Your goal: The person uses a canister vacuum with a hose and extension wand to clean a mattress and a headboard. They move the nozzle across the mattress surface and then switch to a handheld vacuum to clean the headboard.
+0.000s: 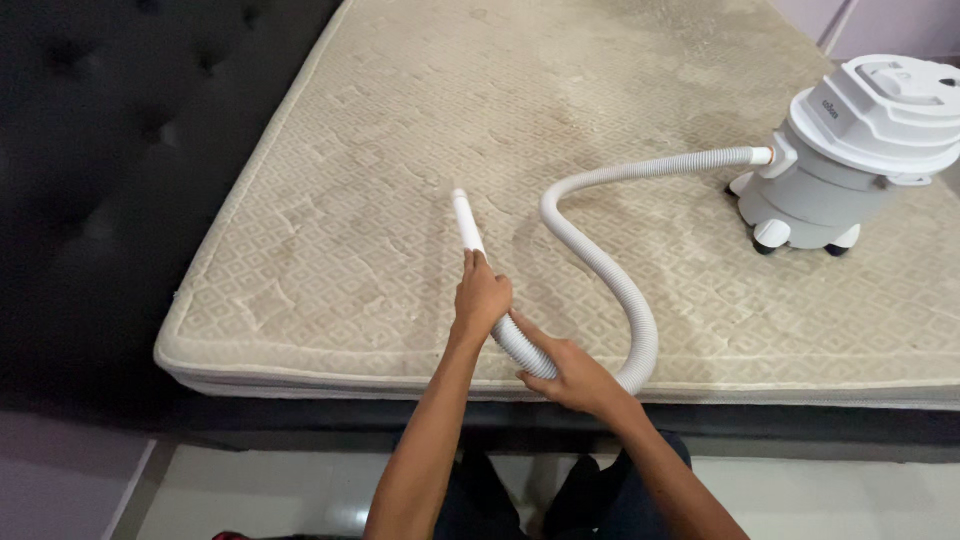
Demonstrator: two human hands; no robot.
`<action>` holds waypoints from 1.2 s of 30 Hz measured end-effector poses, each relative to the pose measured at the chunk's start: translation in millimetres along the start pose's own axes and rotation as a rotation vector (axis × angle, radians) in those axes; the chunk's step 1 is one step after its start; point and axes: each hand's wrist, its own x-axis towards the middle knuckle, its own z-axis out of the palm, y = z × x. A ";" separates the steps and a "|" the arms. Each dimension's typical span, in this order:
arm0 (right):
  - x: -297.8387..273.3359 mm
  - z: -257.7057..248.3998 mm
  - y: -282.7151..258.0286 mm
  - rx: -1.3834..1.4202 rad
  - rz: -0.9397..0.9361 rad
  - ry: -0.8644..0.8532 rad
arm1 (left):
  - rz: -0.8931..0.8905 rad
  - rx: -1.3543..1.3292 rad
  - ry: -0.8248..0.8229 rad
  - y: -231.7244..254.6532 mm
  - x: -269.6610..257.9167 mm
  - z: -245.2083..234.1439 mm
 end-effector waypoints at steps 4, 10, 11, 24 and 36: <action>14.3 5.9 13.5 0.002 0.032 0.002 | -0.032 0.025 0.006 -8.7 14.0 11.0; 44.9 19.0 31.3 0.036 0.153 -0.005 | 0.004 0.039 0.062 -31.8 45.6 28.8; 50.2 22.2 33.6 0.042 0.147 0.004 | -0.001 0.047 0.060 -35.3 50.6 29.3; 114.0 44.8 57.0 0.055 0.226 -0.058 | -0.007 0.119 0.138 -71.1 106.3 39.9; 86.3 18.1 37.4 0.052 0.211 -0.056 | -0.042 0.040 0.112 -48.2 84.0 29.9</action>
